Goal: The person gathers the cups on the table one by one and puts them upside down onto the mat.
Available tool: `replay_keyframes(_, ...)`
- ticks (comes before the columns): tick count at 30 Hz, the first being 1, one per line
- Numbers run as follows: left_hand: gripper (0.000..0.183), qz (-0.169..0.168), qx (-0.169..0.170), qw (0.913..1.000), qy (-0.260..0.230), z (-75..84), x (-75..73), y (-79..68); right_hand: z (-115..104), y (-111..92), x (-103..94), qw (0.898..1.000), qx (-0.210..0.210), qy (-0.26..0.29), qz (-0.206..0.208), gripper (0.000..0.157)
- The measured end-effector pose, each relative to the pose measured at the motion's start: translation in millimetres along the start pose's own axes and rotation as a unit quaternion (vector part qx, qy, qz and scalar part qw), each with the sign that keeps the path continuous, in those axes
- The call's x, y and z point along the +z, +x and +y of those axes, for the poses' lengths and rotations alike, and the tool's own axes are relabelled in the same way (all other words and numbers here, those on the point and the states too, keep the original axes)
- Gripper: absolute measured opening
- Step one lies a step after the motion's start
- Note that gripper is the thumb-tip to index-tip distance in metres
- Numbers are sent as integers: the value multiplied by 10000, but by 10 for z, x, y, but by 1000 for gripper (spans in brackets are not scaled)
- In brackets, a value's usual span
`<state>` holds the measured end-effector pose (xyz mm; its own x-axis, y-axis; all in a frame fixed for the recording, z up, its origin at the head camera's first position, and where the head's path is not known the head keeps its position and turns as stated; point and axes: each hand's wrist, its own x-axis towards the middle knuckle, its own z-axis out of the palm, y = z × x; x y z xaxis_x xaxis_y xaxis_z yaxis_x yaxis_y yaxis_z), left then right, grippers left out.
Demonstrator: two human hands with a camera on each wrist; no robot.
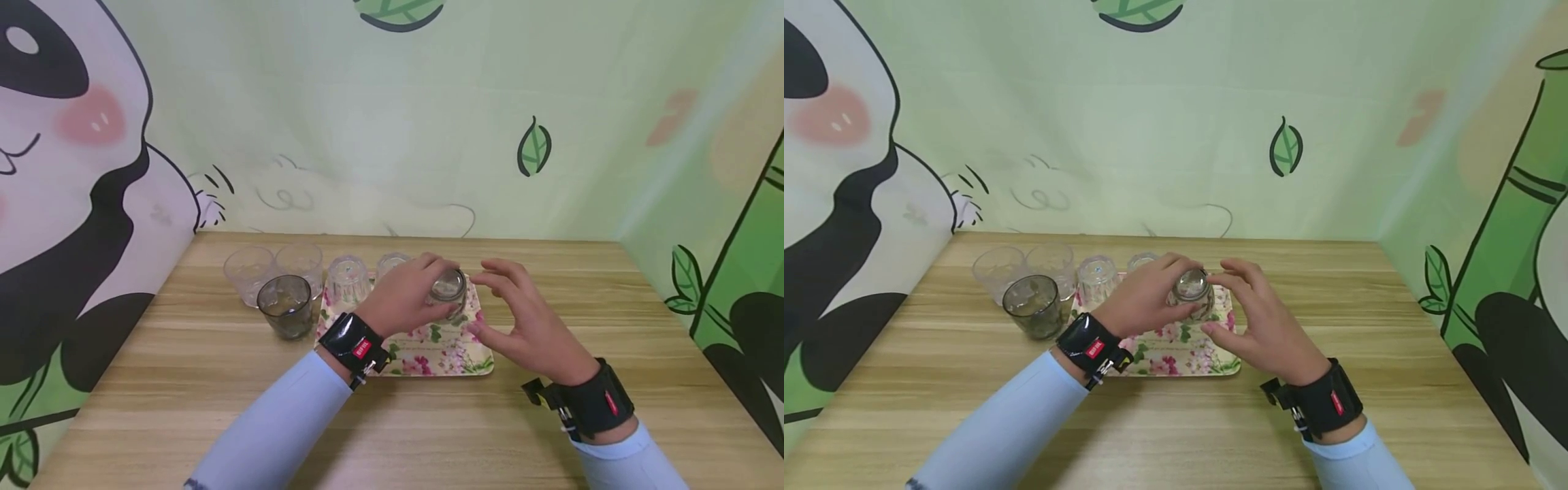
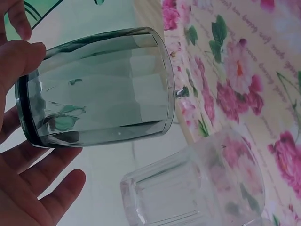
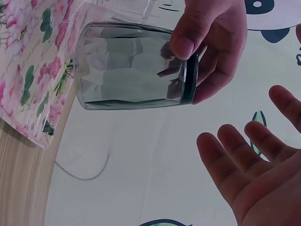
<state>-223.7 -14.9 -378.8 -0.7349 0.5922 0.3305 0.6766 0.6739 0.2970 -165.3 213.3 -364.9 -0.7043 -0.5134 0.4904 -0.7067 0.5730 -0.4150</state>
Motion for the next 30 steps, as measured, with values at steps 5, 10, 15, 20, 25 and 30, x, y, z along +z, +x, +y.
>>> replay_keyframes(5, 51, -31, -19, 10000, 1, -39, 49, 54, -7, 6, -3, 9999, 160, 6, -57, 63)
replay_keyframes(10, 50, -58, -128, 9999, 65, -67, 96, 85, -2, 2, 4, 9994, 309, 13, -141, 63)
replay_keyframes(15, 51, -141, -200, 9995, 180, -65, 137, 107, 0, 0, 13, 9990, 380, 5, -215, 64)
replay_keyframes(20, 52, -222, -266, 9988, 357, -74, 170, 133, 8, -3, 17, 9985, 467, -24, -269, 64)
replay_keyframes(25, 52, -195, -312, 9987, 366, -119, 258, 157, 10, -4, 22, 9983, 489, -59, -318, 65)
replay_keyframes(30, 53, -197, -264, 9983, 487, -139, 324, 175, 9, -1, 27, 9982, 503, -57, -335, 65)
